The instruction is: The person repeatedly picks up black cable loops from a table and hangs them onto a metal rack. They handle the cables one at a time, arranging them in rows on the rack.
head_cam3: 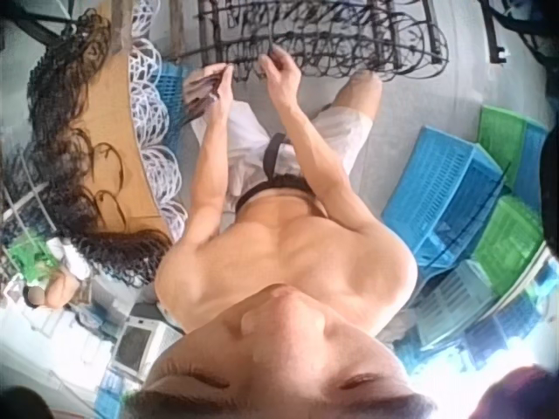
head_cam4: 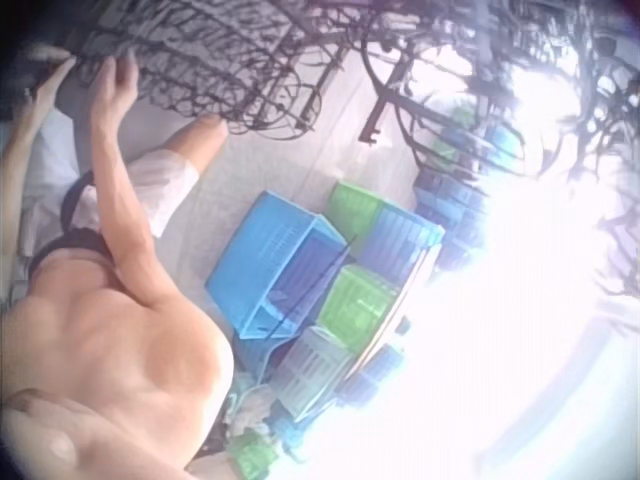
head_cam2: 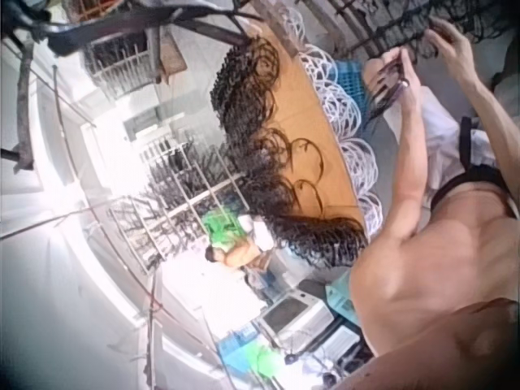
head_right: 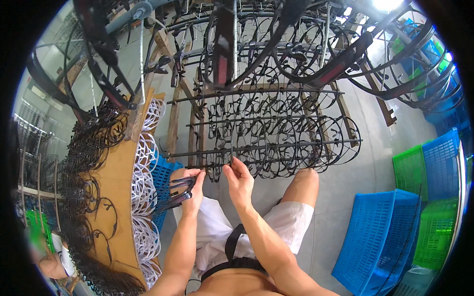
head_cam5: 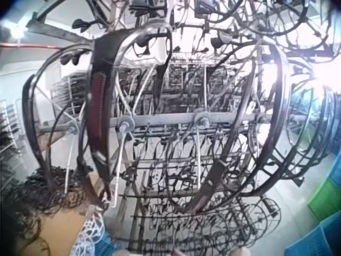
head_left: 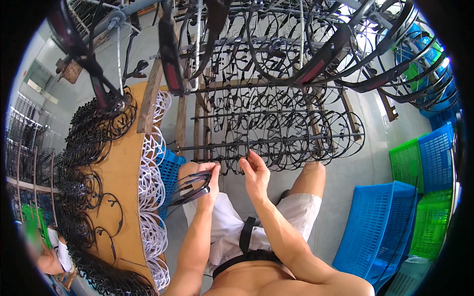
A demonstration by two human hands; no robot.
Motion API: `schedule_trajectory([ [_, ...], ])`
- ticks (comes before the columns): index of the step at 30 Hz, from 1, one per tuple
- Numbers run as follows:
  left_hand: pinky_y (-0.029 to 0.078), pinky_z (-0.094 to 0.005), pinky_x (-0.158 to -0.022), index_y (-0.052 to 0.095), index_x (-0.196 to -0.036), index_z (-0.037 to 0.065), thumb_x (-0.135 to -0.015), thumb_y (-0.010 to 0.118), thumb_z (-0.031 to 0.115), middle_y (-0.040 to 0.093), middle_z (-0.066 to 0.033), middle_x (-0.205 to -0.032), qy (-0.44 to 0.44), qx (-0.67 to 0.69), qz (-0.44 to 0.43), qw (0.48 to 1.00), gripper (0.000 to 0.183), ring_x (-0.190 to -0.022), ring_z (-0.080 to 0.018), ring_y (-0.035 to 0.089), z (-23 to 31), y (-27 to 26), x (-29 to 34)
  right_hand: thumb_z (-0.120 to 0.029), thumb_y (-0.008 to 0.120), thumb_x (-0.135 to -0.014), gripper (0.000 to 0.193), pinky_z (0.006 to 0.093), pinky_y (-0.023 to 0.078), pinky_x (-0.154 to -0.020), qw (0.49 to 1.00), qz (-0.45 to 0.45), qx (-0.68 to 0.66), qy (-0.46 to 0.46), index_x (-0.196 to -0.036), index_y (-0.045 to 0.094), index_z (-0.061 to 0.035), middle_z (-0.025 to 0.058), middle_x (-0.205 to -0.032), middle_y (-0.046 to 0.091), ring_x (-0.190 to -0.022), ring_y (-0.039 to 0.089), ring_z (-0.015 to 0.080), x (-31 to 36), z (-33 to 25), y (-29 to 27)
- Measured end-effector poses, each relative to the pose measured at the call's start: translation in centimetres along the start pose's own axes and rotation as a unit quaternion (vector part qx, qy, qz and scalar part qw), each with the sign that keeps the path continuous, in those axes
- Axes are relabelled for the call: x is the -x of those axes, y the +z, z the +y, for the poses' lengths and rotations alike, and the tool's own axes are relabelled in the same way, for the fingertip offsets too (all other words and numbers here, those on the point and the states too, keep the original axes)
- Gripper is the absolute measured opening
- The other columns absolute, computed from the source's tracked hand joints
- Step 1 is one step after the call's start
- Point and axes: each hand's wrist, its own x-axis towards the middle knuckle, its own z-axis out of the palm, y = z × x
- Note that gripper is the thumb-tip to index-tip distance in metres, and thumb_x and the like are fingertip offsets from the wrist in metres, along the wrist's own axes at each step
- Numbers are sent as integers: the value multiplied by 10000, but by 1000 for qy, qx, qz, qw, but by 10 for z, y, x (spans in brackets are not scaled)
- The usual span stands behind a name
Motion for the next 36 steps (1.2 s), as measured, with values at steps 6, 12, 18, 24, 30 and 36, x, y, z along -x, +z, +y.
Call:
schedule_trajectory([
  [6, 469, -254, -733, 594, -960, 5, -871, 652, 89, 642, -62, -886, -64, 104, -23, 992, 135, -802, -129, 595, -30, 1, 3, -23, 656, -860, 359, 236, 493, -741, 999, 27, -40, 2, -1190, 546, 66, 58, -952, 637, -811, 588, 105, 2, -9, 11],
  [12, 505, -274, -741, 590, -955, 6, -848, 667, 81, 648, -85, -896, -232, 268, -44, 934, 151, -760, -149, 624, -2, -24, 0, -45, 659, -861, 341, 233, 457, -697, 997, 63, -46, 3, -1167, 548, 57, 47, -862, 617, -741, 565, 106, 3, -18, 25],
  [18, 529, -381, -824, 573, -888, 40, -868, 609, 126, 605, -77, -880, -375, 560, -12, 738, 96, -825, -220, 611, 21, -53, 9, -41, 645, -853, 397, 285, 449, -823, 996, 49, 65, -26, -1217, 507, 40, 79, -988, 588, -896, 554, 153, 9, -22, 19],
  [24, 498, -372, -799, 557, -957, 33, -898, 561, 126, 593, -80, -873, -307, 568, -17, 763, 111, -823, -225, 590, 33, -59, 18, -79, 652, -837, 265, 343, 452, -830, 869, -276, 334, -240, -1088, 596, -14, 156, -1019, 568, -929, 545, 311, 56, -67, 21],
  [30, 551, -363, -754, 575, -1081, -1, -848, 622, 11, 653, -128, -903, -279, 470, -134, 827, 238, -806, -232, 662, 36, -77, 18, -152, 548, -945, 173, 266, 489, -618, 934, -220, 265, -97, -983, 615, 2, 83, -813, 639, -676, 605, 171, 50, -83, 26],
  [36, 419, -247, -551, 606, -1064, 25, -853, 660, 84, 585, -37, -709, -141, 259, -87, 951, 225, -609, -97, 534, 9, -79, 16, -147, 490, -978, 162, 189, 360, -399, 996, -67, 47, 32, -1028, 526, 3, 87, -823, 647, -489, 479, 53, 31, -100, 30],
])
